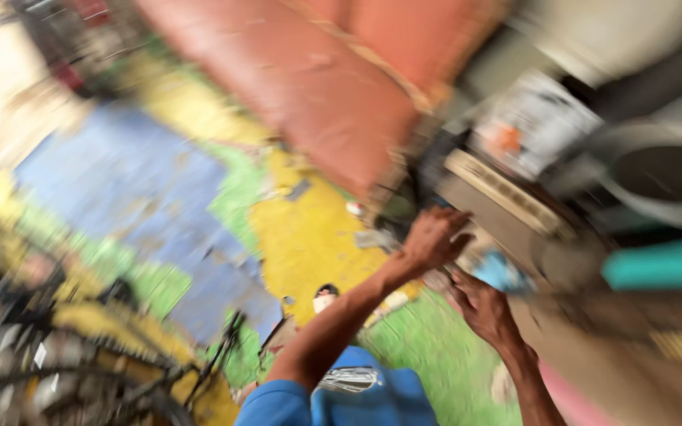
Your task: The person removes the rear wheel from a bicycle using a wrench, then uses a small tool to adjust the spokes and hub area. The wheel is held and rotated while the person works on the hub and spokes.
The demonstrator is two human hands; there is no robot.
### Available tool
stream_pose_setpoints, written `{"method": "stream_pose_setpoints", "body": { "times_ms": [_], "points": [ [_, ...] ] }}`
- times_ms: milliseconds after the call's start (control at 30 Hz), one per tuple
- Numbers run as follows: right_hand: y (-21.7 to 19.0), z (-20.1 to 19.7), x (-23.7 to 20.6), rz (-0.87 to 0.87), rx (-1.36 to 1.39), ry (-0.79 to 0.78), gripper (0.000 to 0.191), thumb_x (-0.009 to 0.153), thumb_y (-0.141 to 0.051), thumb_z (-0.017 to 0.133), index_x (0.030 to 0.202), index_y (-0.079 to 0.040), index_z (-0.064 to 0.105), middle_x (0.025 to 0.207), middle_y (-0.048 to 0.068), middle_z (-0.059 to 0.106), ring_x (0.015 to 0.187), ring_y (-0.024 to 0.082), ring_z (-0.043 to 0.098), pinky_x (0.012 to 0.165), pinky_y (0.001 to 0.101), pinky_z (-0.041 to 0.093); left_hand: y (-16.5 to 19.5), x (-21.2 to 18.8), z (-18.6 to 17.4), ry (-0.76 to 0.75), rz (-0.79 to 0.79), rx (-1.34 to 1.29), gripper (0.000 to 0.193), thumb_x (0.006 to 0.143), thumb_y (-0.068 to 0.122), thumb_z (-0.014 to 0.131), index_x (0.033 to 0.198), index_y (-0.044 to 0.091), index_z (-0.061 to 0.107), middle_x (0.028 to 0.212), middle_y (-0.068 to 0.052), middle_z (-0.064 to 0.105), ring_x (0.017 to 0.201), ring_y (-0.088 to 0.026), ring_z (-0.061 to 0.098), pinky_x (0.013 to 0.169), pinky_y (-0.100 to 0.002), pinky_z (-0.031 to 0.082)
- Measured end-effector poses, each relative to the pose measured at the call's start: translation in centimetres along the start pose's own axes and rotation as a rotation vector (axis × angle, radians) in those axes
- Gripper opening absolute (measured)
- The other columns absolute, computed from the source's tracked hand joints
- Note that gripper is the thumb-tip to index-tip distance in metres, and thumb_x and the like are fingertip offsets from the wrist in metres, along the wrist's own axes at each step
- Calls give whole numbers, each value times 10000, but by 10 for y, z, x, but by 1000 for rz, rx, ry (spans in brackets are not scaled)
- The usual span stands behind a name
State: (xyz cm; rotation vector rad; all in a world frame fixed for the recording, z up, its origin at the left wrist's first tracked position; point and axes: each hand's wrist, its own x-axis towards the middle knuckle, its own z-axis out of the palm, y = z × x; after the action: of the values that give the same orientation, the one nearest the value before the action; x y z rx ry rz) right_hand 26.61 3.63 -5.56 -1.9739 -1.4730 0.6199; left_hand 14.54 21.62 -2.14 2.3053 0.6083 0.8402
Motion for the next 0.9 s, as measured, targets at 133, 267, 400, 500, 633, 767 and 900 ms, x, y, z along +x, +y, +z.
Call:
{"method": "stream_pose_setpoints", "body": {
  "times_ms": [133, 267, 400, 500, 633, 767, 900],
  "points": [
    [-30, 91, 89, -100, -89, -193, 359, 915, -183, 706, 1248, -52, 710, 1189, 170, 752, 1083, 288, 746, 895, 354, 597, -110, -49, -75, -26, -308, 67, 426, 757, 329, 760, 1122, 116, 707, 941, -165, 726, 854, -379, 702, 702, -481, 569],
    [-73, 196, 170, -57, 3, -481, 419, 902, -230, 705, 1288, -68, 691, 1140, 142, 792, 1040, 255, 771, 887, 348, 598, -195, -114, -160, -14, -537, 122, 354, 746, 351, 782, 944, 75, 681, 943, -162, 726, 931, -407, 691, 744, -509, 558],
    [-133, 265, 231, -102, -50, -712, 480, 896, -278, 707, 1334, -84, 667, 1155, 118, 788, 1021, 225, 776, 878, 349, 604, -240, -165, -234, 79, -733, 162, 247, 764, 277, 712, 922, 91, 679, 948, -161, 729, 948, -391, 701, 768, -503, 564],
    [-183, 297, 273, -263, -182, -733, 463, 917, -274, 683, 1358, -137, 708, 1139, 141, 785, 1030, 215, 771, 879, 350, 605, -255, -189, -282, 147, -864, 155, 284, 784, 312, 715, 920, 68, 663, 944, -170, 725, 958, -394, 691, 781, -516, 550],
    [-241, 329, 318, -337, -146, -831, 469, 924, -293, 694, 1350, -96, 670, 1145, 136, 797, 1035, 237, 780, 892, 358, 605, -263, -213, -319, 247, -1007, 177, 278, 794, 284, 706, 943, 54, 660, 966, -190, 725, 1025, -387, 682, 810, -520, 544],
    [-273, 363, 344, -480, -197, -956, 469, 927, -298, 682, 1353, -104, 660, 1200, 128, 769, 1063, 259, 759, 895, 380, 600, -262, -244, -333, 382, -1137, 145, 455, 758, 335, 752, 1104, 54, 664, 1053, -226, 702, 1062, -404, 657, 841, -523, 531],
    [-296, 401, 367, -633, -229, -1080, 475, 927, -301, 673, 1359, -107, 652, 1216, 123, 758, 1056, 264, 758, 887, 394, 605, -266, -270, -333, 410, -1362, 174, 423, 817, 333, 713, 1118, 36, 701, 1115, -218, 727, 1116, -380, 680, 916, -483, 553]
  ]
}}
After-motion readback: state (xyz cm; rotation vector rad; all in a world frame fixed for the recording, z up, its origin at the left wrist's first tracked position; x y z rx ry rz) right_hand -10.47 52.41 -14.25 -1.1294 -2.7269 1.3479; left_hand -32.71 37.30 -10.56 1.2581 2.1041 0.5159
